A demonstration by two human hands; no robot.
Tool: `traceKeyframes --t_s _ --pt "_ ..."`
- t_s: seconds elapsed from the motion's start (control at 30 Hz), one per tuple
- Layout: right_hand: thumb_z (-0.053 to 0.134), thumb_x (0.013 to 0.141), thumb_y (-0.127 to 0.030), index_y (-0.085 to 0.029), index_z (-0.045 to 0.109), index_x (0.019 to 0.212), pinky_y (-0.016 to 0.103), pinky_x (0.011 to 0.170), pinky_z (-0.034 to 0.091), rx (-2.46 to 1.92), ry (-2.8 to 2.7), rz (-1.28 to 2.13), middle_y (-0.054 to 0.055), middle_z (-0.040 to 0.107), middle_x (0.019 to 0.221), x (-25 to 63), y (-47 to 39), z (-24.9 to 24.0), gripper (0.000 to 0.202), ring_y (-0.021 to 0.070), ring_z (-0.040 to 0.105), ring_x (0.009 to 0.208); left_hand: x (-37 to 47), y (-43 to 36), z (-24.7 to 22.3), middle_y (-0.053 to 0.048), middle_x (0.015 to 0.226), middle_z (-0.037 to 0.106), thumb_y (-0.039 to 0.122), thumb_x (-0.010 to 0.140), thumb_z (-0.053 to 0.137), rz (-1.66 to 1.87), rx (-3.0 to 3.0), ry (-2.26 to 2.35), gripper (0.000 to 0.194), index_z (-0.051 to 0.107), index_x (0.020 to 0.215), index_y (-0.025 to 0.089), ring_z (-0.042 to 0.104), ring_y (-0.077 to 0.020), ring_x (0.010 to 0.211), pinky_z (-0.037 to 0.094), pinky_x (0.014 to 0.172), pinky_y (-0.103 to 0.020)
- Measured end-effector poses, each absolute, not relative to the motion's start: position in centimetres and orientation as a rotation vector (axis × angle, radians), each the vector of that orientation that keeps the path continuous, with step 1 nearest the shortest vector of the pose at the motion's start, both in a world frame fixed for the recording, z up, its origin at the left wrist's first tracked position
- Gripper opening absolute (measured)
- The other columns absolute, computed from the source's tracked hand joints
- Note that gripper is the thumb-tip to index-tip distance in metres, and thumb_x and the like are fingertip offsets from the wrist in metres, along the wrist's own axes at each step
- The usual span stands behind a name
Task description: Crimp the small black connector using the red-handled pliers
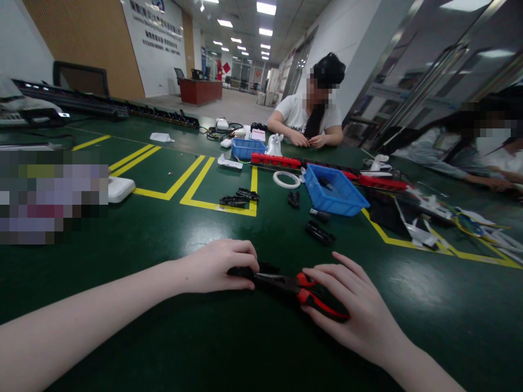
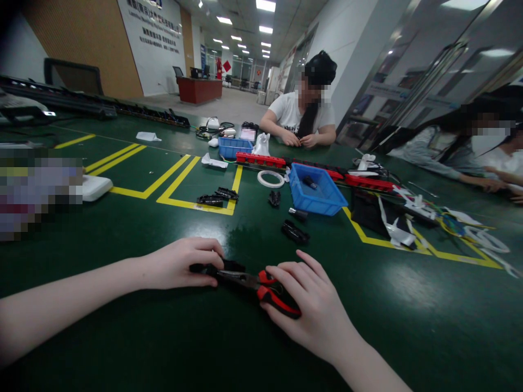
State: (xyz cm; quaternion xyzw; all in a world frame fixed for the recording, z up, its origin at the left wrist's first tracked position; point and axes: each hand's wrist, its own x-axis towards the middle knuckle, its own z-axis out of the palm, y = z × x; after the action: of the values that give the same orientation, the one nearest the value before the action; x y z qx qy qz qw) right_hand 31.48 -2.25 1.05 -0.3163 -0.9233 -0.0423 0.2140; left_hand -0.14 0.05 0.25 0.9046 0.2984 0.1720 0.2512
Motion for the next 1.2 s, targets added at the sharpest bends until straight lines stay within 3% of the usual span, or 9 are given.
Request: traceKeyframes --t_s 0.77,0.97,1.2 --pt "0.064 0.088 -0.032 -0.023 0.053 0.131 0.051 0.102 0.046 -0.905 -2.594 -0.016 0.008 0.069 0.113 31.34 -2.27 0.66 0.046 0.0236 0.065 0.103 -0.11 0.09 -0.1 -0.003 0.114 0.061 0.026 0.09 0.068 0.493 2.494 0.799 0.017 0.063 0.106 0.021 0.063 -0.0187 0.097 0.047 0.078 -0.03" --pt "0.063 0.089 -0.033 -0.023 0.055 0.128 0.038 0.081 0.056 -0.947 -2.559 0.069 0.009 0.068 0.112 31.22 -2.65 0.85 0.041 0.0224 0.066 0.098 -0.12 0.11 -0.22 -0.004 0.115 0.061 0.026 0.091 0.068 0.489 2.519 0.796 0.018 0.063 0.107 0.021 0.063 -0.0193 0.098 0.047 0.078 -0.03" --pt "0.062 0.089 -0.032 -0.02 0.057 0.127 0.033 0.076 0.058 -0.901 -2.562 0.029 0.01 0.068 0.111 31.39 -2.41 1.28 0.04 0.0205 0.068 0.093 -0.12 0.02 -0.14 -0.003 0.115 0.061 0.027 0.09 0.068 0.491 2.516 0.81 0.018 0.063 0.106 0.021 0.063 -0.0193 0.098 0.047 0.077 -0.03"
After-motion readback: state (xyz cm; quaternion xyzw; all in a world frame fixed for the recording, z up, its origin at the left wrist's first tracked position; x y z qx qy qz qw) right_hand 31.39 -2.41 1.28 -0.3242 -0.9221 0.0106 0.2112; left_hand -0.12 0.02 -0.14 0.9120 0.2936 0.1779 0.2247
